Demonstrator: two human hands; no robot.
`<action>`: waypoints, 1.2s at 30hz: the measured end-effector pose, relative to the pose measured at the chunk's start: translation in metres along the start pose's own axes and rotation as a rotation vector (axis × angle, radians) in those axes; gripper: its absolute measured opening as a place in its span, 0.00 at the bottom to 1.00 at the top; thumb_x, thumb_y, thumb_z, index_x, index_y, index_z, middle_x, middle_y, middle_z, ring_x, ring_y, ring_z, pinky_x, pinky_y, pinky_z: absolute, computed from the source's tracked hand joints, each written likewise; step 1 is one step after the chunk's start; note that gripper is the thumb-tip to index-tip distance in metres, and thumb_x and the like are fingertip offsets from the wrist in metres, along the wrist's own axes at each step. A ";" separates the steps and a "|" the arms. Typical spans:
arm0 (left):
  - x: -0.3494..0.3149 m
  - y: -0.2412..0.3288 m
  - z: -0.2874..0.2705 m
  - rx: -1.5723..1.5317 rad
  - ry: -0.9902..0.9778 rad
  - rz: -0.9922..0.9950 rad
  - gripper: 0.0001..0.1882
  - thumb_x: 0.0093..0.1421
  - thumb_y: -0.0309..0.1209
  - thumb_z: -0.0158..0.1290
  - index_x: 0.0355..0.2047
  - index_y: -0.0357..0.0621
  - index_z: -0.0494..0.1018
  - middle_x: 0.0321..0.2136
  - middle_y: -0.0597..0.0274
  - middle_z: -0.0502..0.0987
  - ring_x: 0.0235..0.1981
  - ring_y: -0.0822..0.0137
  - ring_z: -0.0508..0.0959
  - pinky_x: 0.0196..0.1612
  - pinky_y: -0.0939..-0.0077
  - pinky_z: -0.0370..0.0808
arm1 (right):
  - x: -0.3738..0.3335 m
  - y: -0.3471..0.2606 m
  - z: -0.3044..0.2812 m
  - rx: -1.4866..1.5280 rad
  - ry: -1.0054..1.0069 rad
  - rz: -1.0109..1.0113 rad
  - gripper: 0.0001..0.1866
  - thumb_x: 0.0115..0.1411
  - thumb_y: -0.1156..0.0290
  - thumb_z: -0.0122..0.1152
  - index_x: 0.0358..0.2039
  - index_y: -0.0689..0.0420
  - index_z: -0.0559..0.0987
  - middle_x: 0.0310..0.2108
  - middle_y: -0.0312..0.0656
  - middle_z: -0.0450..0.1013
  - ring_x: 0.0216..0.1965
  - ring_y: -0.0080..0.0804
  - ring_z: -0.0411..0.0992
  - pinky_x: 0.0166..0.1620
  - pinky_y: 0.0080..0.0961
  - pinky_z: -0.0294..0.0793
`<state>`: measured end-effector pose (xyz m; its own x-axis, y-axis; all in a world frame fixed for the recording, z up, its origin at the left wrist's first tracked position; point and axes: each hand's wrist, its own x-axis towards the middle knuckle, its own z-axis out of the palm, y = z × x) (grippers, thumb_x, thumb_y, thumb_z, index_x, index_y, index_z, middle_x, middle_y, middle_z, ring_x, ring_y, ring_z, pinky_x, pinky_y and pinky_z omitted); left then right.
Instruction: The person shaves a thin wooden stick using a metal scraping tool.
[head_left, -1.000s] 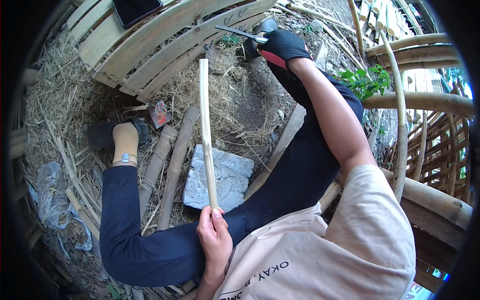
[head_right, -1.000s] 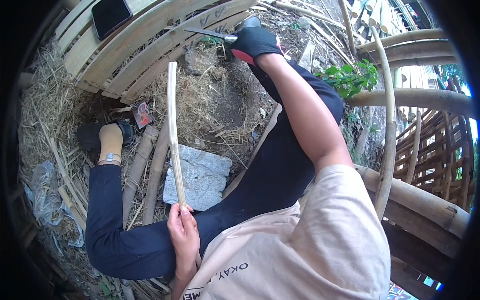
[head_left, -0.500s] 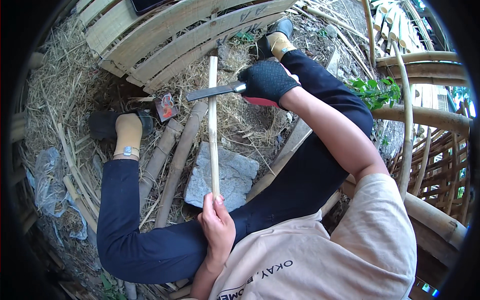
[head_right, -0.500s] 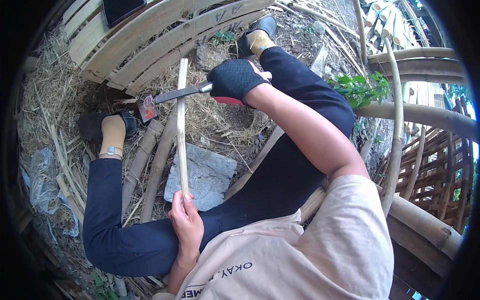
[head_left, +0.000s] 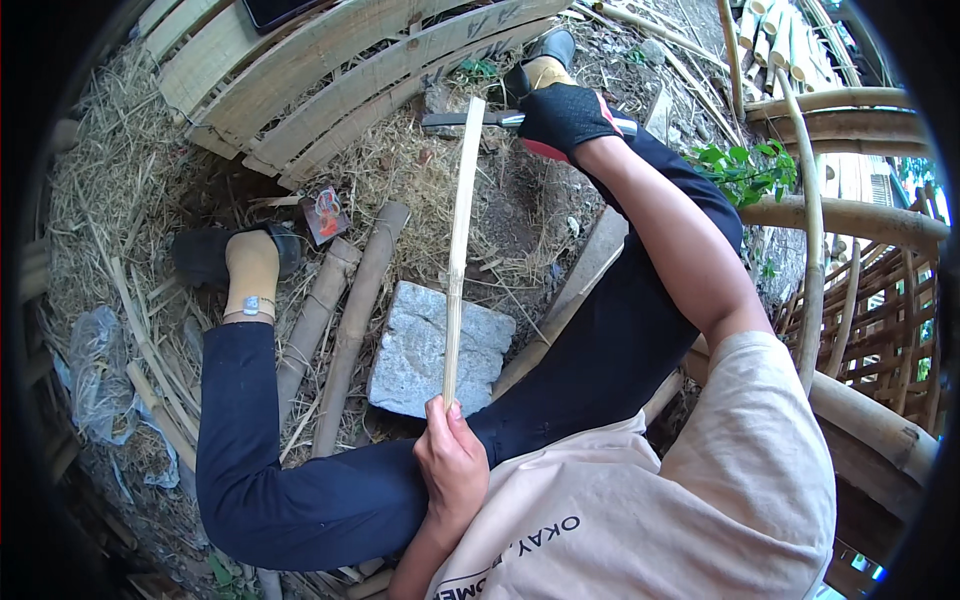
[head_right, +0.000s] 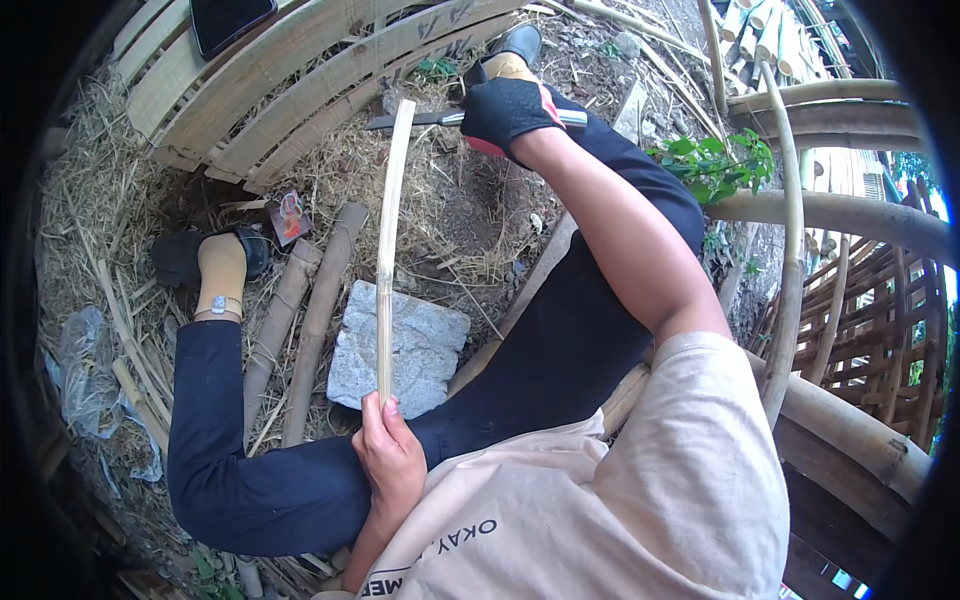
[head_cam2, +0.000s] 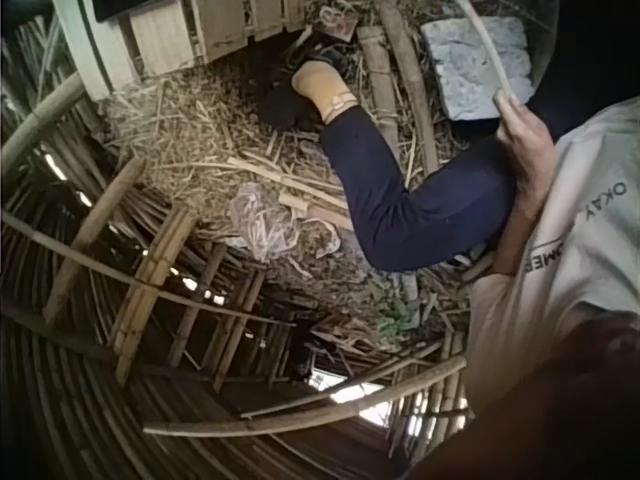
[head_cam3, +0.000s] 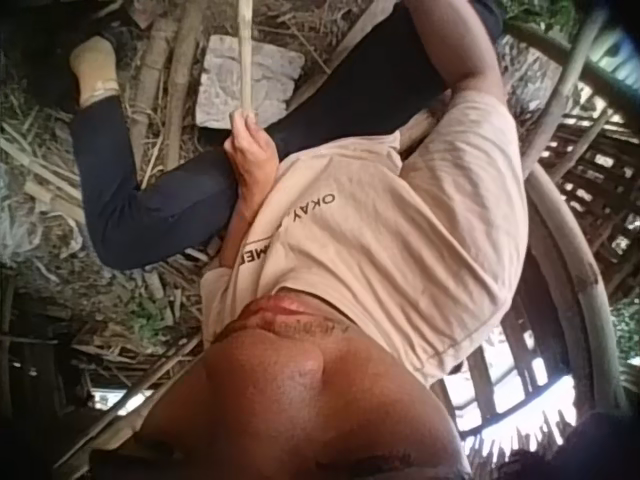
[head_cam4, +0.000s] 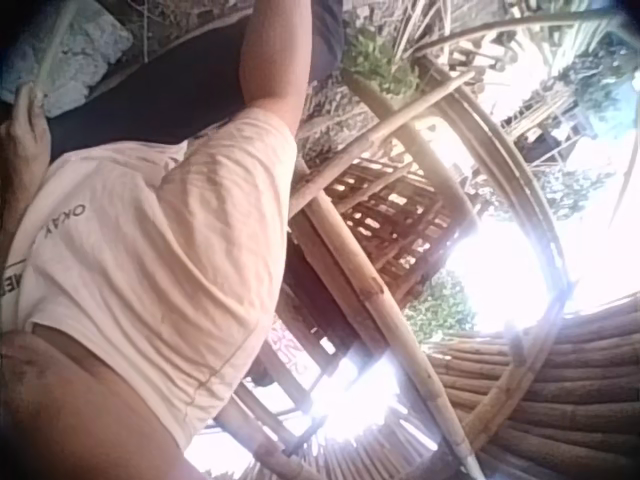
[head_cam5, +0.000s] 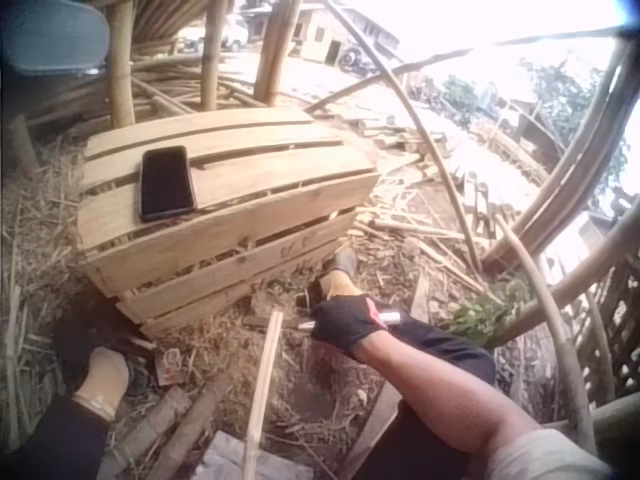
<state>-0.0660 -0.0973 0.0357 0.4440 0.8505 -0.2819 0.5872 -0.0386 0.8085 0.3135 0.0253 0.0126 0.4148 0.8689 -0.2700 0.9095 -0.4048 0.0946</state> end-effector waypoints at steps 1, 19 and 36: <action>0.002 0.001 0.001 -0.004 0.020 0.009 0.06 0.68 0.23 0.44 0.41 0.34 0.70 0.26 0.40 0.76 0.29 0.38 0.79 0.30 0.55 0.72 | -0.002 -0.001 -0.001 0.040 -0.002 0.026 0.15 0.56 0.60 0.56 0.37 0.50 0.86 0.35 0.47 0.82 0.38 0.47 0.81 0.42 0.41 0.80; 0.038 -0.004 -0.026 -0.770 -0.405 -0.555 0.18 0.76 0.46 0.37 0.31 0.50 0.60 0.18 0.76 0.58 0.16 0.84 0.56 0.18 0.88 0.55 | -0.037 -0.013 -0.038 0.345 0.054 -0.100 0.18 0.57 0.50 0.61 0.38 0.48 0.85 0.33 0.48 0.81 0.37 0.47 0.80 0.43 0.42 0.79; 0.060 -0.001 -0.015 -0.051 -0.246 -0.210 0.17 0.73 0.37 0.43 0.30 0.37 0.65 0.15 0.49 0.69 0.17 0.53 0.72 0.24 0.57 0.65 | -0.044 -0.043 -0.015 0.295 -0.115 -0.325 0.17 0.56 0.50 0.64 0.36 0.49 0.84 0.27 0.48 0.79 0.33 0.49 0.79 0.40 0.42 0.77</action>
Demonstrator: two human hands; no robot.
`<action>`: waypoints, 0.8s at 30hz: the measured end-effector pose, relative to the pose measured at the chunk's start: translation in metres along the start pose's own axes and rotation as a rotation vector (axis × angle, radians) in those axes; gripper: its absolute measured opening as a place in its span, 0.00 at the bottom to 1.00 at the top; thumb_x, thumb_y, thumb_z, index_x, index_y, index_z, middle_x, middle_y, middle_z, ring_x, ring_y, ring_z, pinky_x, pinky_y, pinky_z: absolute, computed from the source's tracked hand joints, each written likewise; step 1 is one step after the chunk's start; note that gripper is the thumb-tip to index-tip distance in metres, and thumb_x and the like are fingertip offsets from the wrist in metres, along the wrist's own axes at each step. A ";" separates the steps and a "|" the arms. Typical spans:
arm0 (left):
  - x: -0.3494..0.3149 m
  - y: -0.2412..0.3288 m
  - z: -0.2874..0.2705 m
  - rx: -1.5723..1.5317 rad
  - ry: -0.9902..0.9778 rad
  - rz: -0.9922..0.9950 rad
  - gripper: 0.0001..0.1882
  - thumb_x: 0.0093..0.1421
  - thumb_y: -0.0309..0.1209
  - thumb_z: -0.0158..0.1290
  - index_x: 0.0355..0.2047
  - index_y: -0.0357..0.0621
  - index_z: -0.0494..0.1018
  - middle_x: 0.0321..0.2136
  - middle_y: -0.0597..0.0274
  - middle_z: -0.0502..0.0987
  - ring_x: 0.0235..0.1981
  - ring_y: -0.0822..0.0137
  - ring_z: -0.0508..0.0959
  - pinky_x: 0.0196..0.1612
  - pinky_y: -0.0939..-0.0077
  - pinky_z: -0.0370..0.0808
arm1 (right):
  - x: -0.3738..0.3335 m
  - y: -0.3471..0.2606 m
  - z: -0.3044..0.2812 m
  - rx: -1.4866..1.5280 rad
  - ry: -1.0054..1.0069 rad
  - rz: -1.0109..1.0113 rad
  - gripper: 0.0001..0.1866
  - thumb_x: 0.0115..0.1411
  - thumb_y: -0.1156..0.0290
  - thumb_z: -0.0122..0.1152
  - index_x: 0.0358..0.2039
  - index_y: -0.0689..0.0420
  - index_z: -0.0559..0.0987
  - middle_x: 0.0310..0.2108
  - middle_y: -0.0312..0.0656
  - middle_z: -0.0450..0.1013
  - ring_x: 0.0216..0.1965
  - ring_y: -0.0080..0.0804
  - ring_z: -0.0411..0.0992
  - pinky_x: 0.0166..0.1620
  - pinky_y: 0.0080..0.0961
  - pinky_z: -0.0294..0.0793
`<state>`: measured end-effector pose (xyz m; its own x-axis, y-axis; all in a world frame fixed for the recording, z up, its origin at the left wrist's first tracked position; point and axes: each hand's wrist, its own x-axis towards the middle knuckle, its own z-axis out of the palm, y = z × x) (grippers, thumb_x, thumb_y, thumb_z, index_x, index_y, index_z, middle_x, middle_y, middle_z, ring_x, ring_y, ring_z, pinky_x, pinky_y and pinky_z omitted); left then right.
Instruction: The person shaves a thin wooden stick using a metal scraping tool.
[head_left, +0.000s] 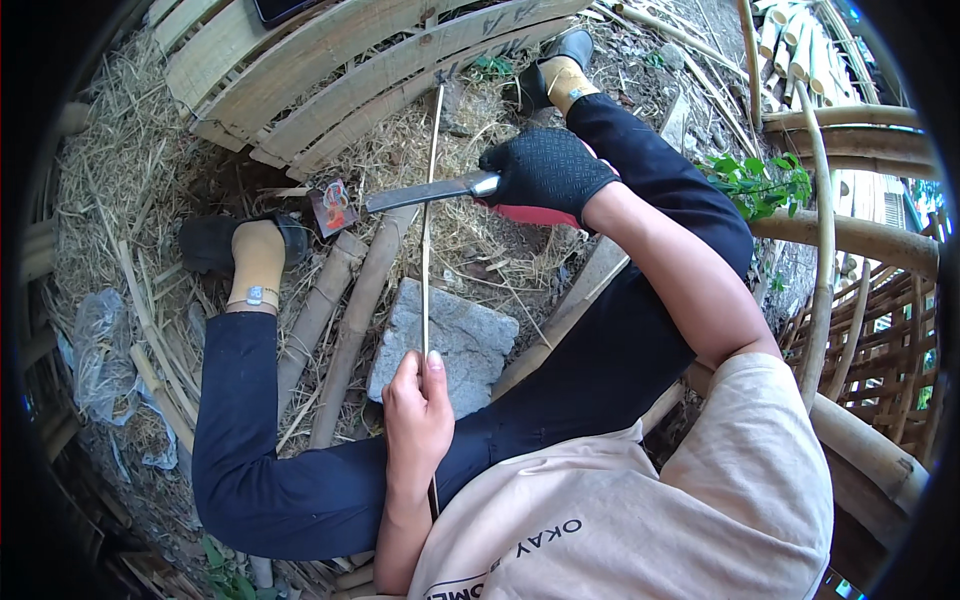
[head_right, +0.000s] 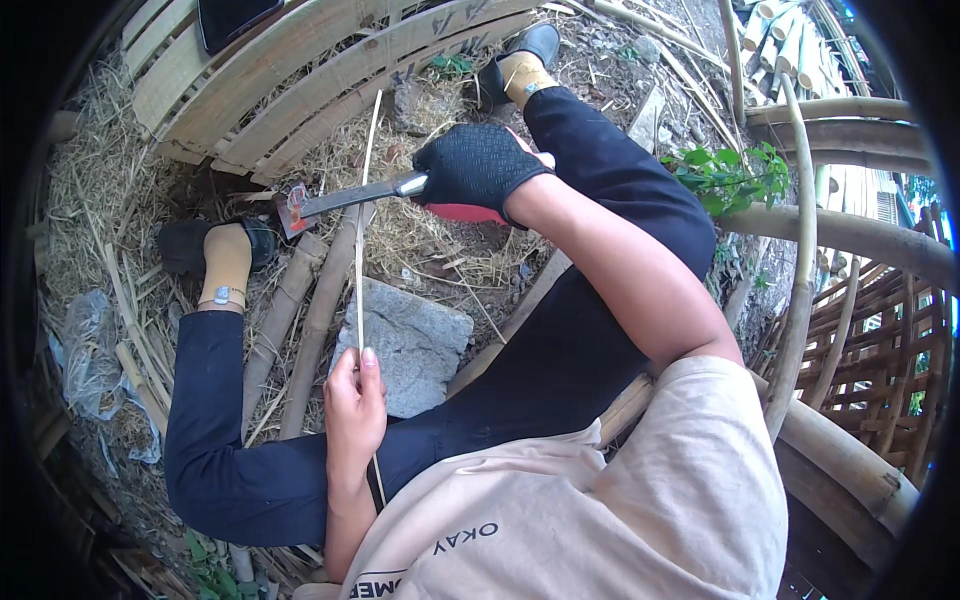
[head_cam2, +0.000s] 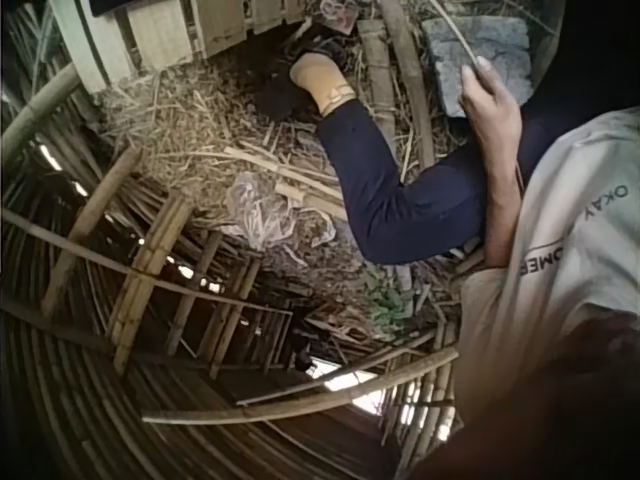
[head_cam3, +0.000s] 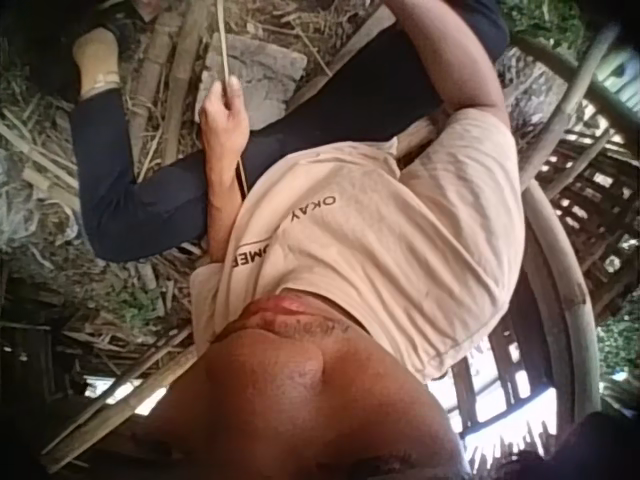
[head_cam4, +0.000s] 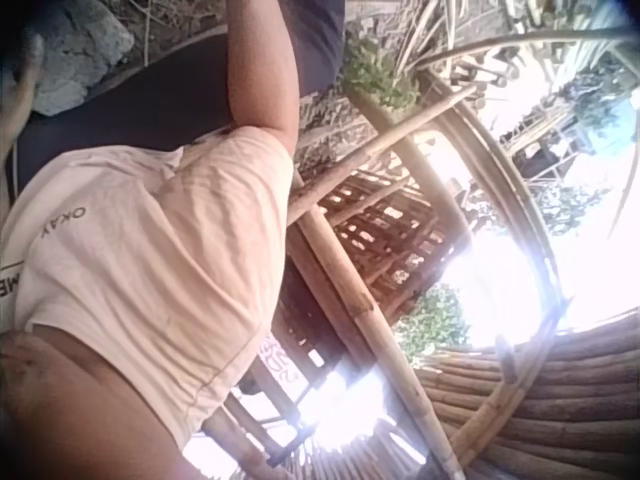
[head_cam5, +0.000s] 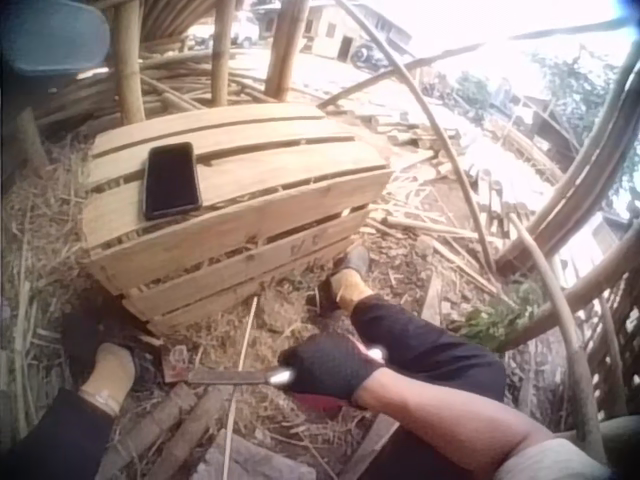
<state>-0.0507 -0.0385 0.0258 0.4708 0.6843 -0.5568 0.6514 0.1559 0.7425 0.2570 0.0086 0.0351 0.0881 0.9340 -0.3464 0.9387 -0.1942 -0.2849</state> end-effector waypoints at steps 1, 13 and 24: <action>0.002 -0.007 0.002 -0.073 0.014 0.008 0.17 0.74 0.38 0.42 0.30 0.40 0.64 0.15 0.58 0.66 0.16 0.64 0.68 0.21 0.66 0.62 | 0.001 -0.002 -0.001 -0.003 0.001 0.001 0.17 0.57 0.49 0.63 0.36 0.49 0.84 0.28 0.48 0.79 0.33 0.49 0.79 0.40 0.42 0.77; 0.008 -0.008 0.012 -0.027 0.159 0.145 0.20 0.75 0.39 0.40 0.28 0.40 0.66 0.15 0.62 0.65 0.14 0.65 0.65 0.20 0.66 0.62 | 0.003 -0.005 -0.002 -0.042 -0.031 0.031 0.18 0.57 0.48 0.62 0.37 0.48 0.85 0.29 0.47 0.80 0.34 0.48 0.79 0.41 0.41 0.78; -0.003 -0.004 0.017 0.152 0.209 0.102 0.16 0.73 0.33 0.40 0.31 0.33 0.68 0.16 0.40 0.69 0.22 0.35 0.72 0.26 0.47 0.63 | 0.014 -0.008 0.020 -0.173 -0.103 0.024 0.10 0.51 0.61 0.62 0.30 0.50 0.84 0.26 0.48 0.79 0.32 0.49 0.80 0.39 0.44 0.78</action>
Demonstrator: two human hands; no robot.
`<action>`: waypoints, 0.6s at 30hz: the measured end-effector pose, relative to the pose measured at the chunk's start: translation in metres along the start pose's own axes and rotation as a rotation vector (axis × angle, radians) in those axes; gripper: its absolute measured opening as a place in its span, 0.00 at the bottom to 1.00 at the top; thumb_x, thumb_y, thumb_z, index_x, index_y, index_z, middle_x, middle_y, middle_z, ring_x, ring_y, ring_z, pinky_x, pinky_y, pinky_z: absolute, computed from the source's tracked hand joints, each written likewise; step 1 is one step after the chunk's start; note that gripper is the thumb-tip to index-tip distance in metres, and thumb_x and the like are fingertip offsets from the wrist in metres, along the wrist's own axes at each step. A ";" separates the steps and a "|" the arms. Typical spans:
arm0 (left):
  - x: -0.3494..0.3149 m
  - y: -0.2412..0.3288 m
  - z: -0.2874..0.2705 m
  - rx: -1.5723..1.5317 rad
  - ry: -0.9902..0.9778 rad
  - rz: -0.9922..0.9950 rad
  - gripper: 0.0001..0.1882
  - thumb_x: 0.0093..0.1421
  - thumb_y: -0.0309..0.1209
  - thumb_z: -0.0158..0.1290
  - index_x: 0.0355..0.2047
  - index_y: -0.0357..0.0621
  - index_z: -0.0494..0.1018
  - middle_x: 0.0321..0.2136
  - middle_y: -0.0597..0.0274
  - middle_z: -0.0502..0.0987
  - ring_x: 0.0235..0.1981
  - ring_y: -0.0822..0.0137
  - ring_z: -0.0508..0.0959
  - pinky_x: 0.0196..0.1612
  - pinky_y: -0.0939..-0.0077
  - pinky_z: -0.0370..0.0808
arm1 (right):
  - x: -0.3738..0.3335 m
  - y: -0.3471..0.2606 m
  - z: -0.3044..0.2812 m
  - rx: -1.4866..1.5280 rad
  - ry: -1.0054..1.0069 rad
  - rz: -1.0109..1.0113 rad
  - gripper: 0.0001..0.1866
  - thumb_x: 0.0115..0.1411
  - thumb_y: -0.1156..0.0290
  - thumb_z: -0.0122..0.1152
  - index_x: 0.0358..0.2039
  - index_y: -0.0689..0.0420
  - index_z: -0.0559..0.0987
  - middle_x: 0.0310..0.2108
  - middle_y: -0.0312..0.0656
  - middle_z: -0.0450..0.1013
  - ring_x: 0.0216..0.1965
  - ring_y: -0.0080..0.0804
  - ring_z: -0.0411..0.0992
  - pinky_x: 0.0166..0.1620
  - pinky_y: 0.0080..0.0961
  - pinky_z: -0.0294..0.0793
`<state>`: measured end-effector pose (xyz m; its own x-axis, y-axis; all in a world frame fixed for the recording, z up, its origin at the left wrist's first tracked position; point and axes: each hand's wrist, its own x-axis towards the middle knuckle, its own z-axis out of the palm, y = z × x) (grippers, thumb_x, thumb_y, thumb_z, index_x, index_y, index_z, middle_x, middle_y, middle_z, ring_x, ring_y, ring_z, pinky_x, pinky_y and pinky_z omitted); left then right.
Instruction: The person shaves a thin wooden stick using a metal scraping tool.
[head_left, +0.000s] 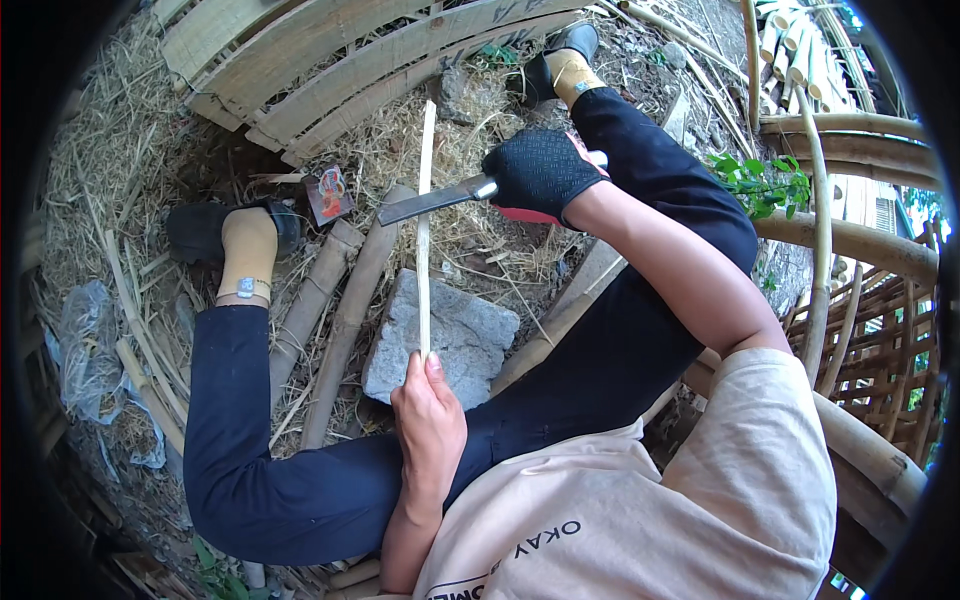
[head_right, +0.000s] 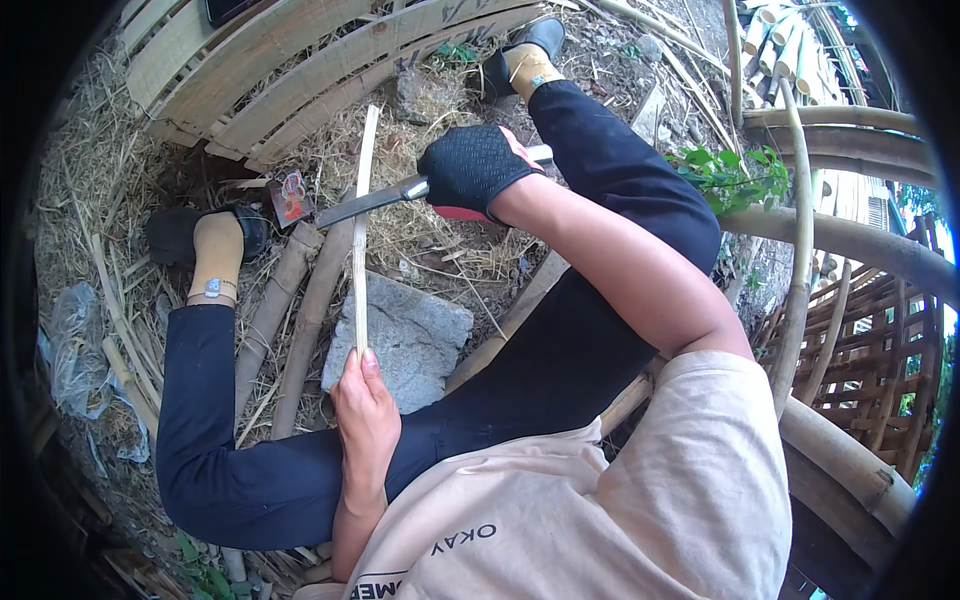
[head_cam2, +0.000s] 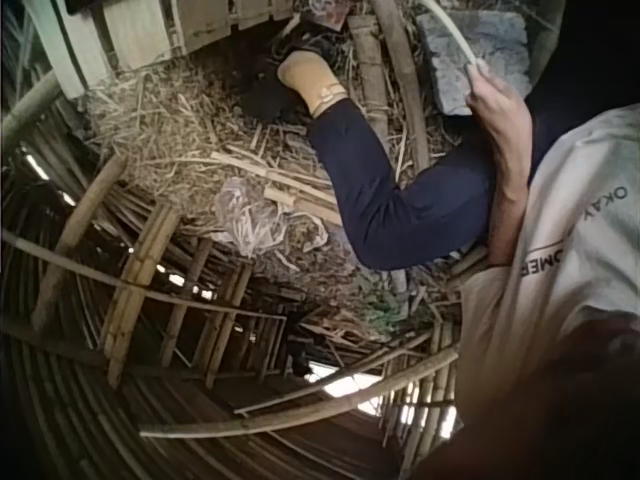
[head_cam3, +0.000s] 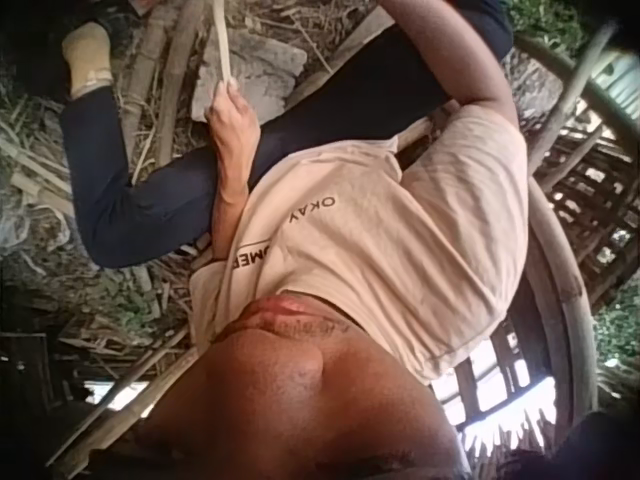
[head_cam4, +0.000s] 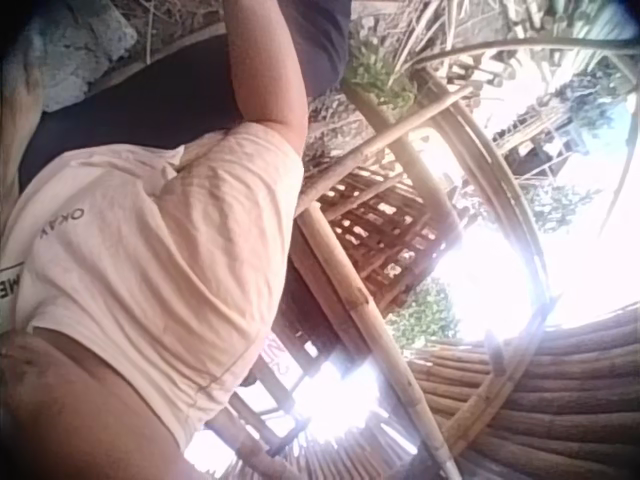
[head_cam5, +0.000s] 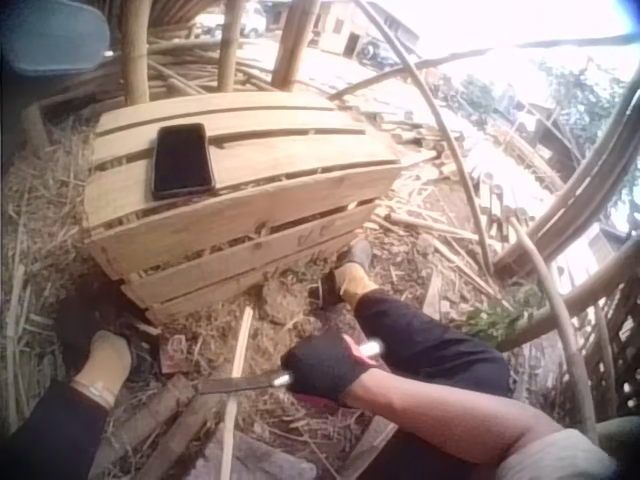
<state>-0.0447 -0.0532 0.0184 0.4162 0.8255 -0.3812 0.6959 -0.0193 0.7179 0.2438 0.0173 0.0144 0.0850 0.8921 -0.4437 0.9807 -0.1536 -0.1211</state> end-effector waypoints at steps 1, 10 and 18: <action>-0.001 -0.001 -0.001 -0.012 -0.020 -0.018 0.16 0.73 0.33 0.40 0.31 0.33 0.68 0.16 0.40 0.69 0.22 0.35 0.72 0.26 0.47 0.63 | 0.001 0.002 0.006 -0.003 0.013 -0.009 0.10 0.51 0.61 0.62 0.30 0.50 0.84 0.26 0.48 0.79 0.32 0.49 0.80 0.39 0.44 0.79; -0.037 0.007 0.005 -0.050 -0.212 -0.121 0.13 0.72 0.31 0.42 0.33 0.34 0.68 0.15 0.37 0.71 0.24 0.34 0.76 0.24 0.45 0.66 | 0.020 0.062 0.019 -0.131 0.083 0.211 0.13 0.53 0.63 0.57 0.35 0.49 0.86 0.32 0.49 0.81 0.37 0.48 0.81 0.41 0.46 0.81; -0.012 -0.018 0.000 -0.255 -0.141 -0.129 0.17 0.74 0.34 0.40 0.30 0.34 0.67 0.16 0.43 0.68 0.19 0.41 0.70 0.25 0.52 0.64 | 0.004 0.021 -0.013 0.122 0.151 0.200 0.16 0.58 0.53 0.59 0.37 0.49 0.86 0.32 0.48 0.81 0.37 0.48 0.81 0.44 0.42 0.79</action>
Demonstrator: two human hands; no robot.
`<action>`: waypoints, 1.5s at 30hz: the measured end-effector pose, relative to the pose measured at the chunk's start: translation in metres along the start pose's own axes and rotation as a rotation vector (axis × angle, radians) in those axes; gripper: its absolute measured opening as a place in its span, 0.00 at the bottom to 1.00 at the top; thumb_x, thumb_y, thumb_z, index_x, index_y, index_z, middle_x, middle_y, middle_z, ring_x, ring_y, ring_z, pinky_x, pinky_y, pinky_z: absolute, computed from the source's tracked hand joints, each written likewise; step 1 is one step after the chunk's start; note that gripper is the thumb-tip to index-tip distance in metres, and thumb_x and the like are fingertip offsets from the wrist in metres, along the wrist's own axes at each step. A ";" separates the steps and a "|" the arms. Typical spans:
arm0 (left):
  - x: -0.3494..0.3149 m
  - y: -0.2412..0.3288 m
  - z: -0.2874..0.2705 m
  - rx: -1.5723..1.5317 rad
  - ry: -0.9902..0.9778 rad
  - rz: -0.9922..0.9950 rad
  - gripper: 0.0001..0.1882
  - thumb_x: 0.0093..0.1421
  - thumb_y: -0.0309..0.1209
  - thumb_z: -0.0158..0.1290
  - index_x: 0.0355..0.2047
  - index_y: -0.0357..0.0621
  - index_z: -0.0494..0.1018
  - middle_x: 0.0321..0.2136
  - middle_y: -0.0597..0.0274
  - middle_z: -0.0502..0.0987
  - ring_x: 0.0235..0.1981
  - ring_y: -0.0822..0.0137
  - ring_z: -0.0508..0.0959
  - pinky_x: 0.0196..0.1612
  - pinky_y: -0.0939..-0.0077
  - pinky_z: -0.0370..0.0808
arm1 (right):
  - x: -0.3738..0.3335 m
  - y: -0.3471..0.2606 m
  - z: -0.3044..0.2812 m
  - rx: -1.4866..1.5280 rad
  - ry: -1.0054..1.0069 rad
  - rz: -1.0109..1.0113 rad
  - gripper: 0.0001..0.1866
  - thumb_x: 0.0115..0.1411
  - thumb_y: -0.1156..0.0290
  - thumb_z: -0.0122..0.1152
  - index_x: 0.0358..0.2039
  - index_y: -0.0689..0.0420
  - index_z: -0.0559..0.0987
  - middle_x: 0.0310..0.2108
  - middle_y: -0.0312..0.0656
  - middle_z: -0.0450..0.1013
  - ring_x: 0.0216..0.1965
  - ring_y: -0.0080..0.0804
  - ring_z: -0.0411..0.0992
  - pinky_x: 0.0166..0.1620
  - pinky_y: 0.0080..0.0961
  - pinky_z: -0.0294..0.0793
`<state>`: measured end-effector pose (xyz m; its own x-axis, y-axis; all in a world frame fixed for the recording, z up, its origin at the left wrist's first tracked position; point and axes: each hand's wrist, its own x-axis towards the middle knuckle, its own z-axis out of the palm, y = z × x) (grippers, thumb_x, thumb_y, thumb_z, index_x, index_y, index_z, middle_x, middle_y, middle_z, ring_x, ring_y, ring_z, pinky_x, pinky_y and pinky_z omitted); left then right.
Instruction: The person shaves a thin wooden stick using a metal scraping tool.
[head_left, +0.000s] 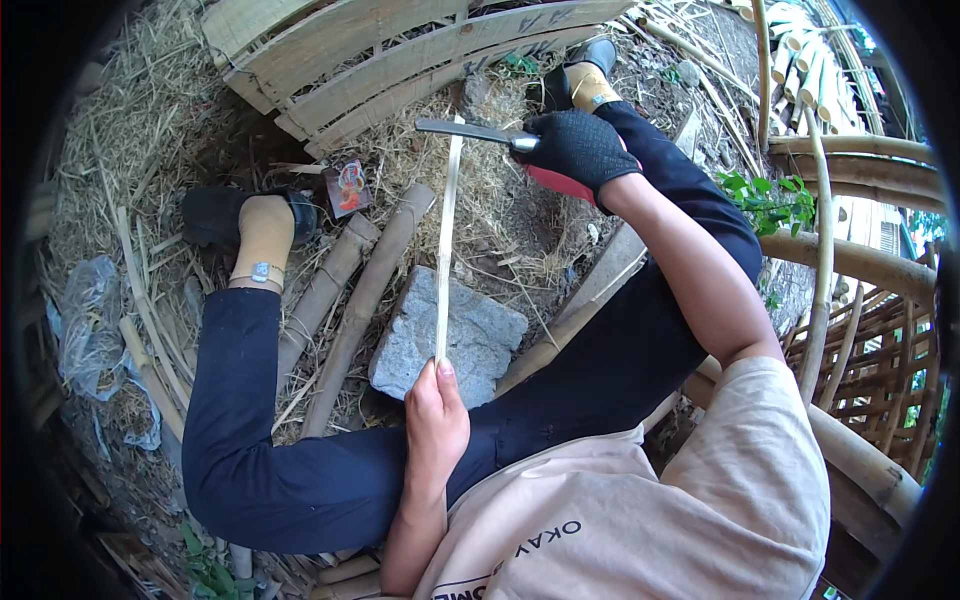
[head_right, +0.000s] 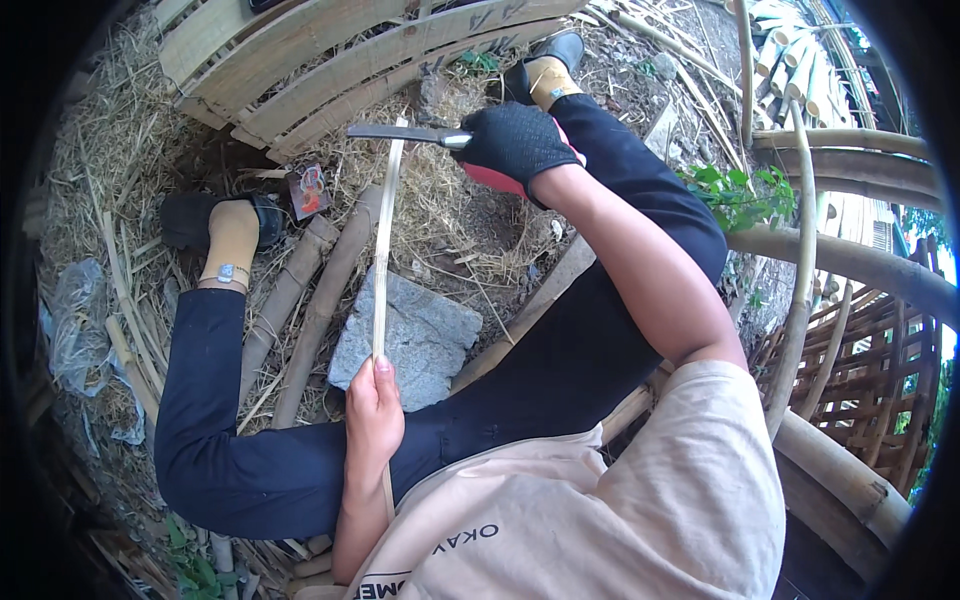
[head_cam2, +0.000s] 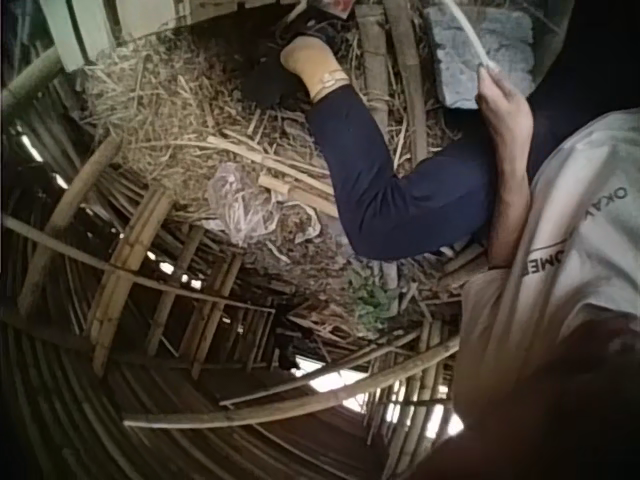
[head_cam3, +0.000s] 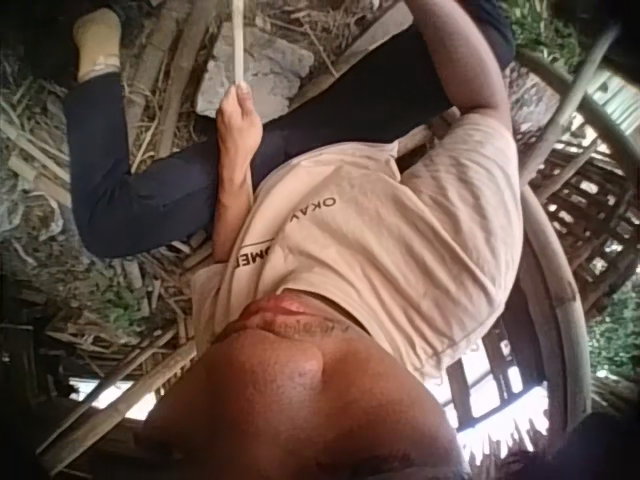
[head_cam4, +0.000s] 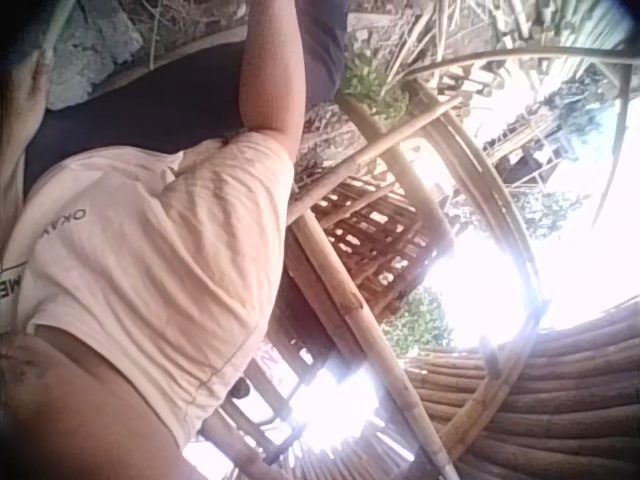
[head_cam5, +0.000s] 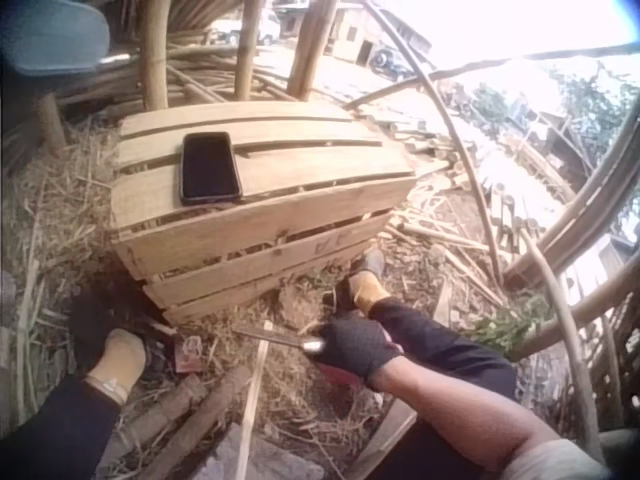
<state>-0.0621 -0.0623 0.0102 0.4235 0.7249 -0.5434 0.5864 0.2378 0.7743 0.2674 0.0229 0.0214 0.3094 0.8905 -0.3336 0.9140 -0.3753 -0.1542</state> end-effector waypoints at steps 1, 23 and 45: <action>0.000 0.000 -0.003 -0.009 0.017 -0.001 0.18 0.74 0.35 0.40 0.30 0.34 0.67 0.16 0.44 0.68 0.19 0.42 0.70 0.24 0.53 0.64 | -0.004 -0.008 0.002 0.013 -0.010 -0.087 0.17 0.58 0.52 0.59 0.37 0.50 0.86 0.32 0.48 0.81 0.36 0.49 0.80 0.44 0.42 0.79; -0.033 0.010 0.012 0.203 0.070 0.083 0.16 0.72 0.32 0.41 0.29 0.35 0.68 0.15 0.40 0.68 0.20 0.38 0.73 0.24 0.50 0.62 | 0.019 0.033 0.029 -0.281 -0.055 -0.123 0.11 0.53 0.63 0.58 0.33 0.47 0.87 0.30 0.48 0.81 0.32 0.46 0.82 0.39 0.43 0.81; -0.009 0.024 -0.002 0.216 0.184 0.145 0.15 0.73 0.32 0.41 0.31 0.35 0.67 0.15 0.40 0.69 0.22 0.36 0.74 0.25 0.46 0.65 | -0.010 -0.015 0.022 -0.038 -0.120 -0.290 0.10 0.52 0.61 0.64 0.31 0.52 0.83 0.26 0.49 0.79 0.32 0.50 0.79 0.38 0.43 0.77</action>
<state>-0.0531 -0.0618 0.0339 0.3926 0.8509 -0.3492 0.6707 -0.0050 0.7417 0.2446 0.0146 0.0067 0.0028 0.9213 -0.3888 0.9695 -0.0979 -0.2248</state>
